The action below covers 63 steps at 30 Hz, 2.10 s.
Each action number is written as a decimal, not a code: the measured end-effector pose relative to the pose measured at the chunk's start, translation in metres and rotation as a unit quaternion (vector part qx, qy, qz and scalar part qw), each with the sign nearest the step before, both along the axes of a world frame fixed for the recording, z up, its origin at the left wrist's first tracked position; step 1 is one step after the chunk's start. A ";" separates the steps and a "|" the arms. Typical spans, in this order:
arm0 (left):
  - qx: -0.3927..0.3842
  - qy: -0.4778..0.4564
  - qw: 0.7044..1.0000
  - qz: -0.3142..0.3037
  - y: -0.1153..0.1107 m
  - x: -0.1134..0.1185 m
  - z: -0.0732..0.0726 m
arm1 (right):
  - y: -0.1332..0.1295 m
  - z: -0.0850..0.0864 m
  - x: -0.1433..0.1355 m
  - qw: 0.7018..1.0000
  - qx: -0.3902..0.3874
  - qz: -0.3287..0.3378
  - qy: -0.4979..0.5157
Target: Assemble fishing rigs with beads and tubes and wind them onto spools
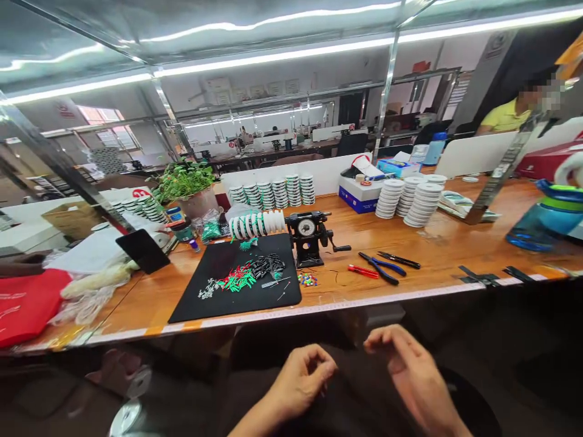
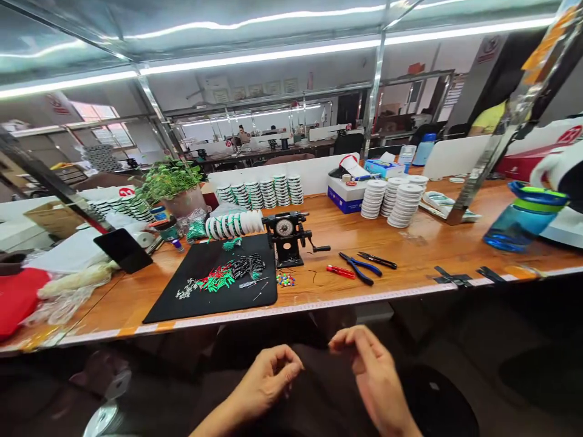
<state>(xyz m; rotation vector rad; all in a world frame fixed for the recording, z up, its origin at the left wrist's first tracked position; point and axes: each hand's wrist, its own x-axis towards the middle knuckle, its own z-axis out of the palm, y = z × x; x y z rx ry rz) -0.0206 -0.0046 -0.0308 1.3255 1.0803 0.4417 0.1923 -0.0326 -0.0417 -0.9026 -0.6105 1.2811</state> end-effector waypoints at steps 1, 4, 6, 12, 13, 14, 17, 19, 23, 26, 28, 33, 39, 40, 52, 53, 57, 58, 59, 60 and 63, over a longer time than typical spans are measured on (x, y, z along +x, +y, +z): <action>0.033 0.030 0.999 0.030 0.001 -0.010 0.000 | 0.006 -0.004 0.011 0.997 -0.023 -0.050 0.045; 0.119 0.112 0.983 0.084 0.002 -0.035 0.005 | 0.021 -0.024 0.044 0.969 -0.103 -0.179 0.137; 0.157 0.149 0.970 0.106 0.000 -0.047 0.009 | 0.021 -0.041 0.058 0.959 -0.140 -0.214 0.126; 0.346 0.233 0.902 0.113 -0.009 -0.057 0.013 | -0.017 -0.061 0.042 0.879 -0.116 0.239 -0.397; 0.384 0.244 0.885 0.100 -0.009 -0.054 0.012 | -0.023 -0.056 0.033 0.852 -0.063 0.248 -0.457; 0.421 0.253 0.867 0.081 -0.009 -0.050 0.012 | -0.027 -0.048 0.022 0.845 -0.004 0.214 -0.490; 0.510 0.247 0.824 0.008 -0.010 -0.030 0.013 | -0.024 -0.021 -0.013 0.849 0.132 0.104 -0.501; 0.533 0.222 0.816 -0.025 -0.010 -0.019 0.015 | -0.013 -0.009 -0.034 0.870 0.136 0.131 -0.456; 0.512 0.190 0.838 -0.002 -0.006 -0.020 0.024 | 0.004 -0.008 -0.049 0.889 0.041 0.274 -0.364; 0.474 0.193 0.858 0.047 -0.004 -0.031 0.031 | 0.007 -0.016 -0.040 0.895 -0.010 0.279 -0.347; 0.466 0.200 0.861 0.035 -0.004 -0.035 0.033 | 0.007 -0.018 -0.033 0.900 -0.037 0.296 -0.319; 0.489 0.220 0.843 0.037 0.022 -0.044 0.046 | 0.006 -0.013 -0.035 0.918 -0.032 0.298 -0.259; 0.536 0.423 0.729 0.048 0.115 -0.078 0.063 | 0.003 -0.017 -0.047 0.932 -0.090 0.273 -0.220; 0.537 0.435 0.722 0.022 0.127 -0.081 0.063 | 0.002 -0.019 -0.048 0.929 -0.095 0.283 -0.221; 0.534 0.471 0.696 -0.093 0.156 -0.067 0.075 | -0.010 -0.022 -0.054 0.900 -0.031 0.289 -0.324; 0.530 0.464 0.704 -0.086 0.150 -0.068 0.082 | -0.010 -0.022 -0.054 0.899 -0.029 0.288 -0.327; 0.441 0.391 0.807 -0.039 0.106 -0.074 0.107 | -0.012 -0.026 -0.057 0.901 -0.019 0.272 -0.336; 0.400 0.363 0.841 -0.035 0.091 -0.073 0.110 | -0.012 -0.027 -0.057 0.901 -0.017 0.268 -0.339; 0.339 0.319 0.884 -0.033 0.075 -0.071 0.110 | -0.013 -0.028 -0.058 0.901 -0.015 0.265 -0.342; 0.253 0.250 0.934 -0.033 0.060 -0.068 0.106 | -0.013 -0.027 -0.058 0.902 -0.011 0.260 -0.345; 0.038 0.052 0.997 -0.046 0.019 -0.053 0.080 | -0.013 -0.023 -0.057 0.910 0.005 0.236 -0.342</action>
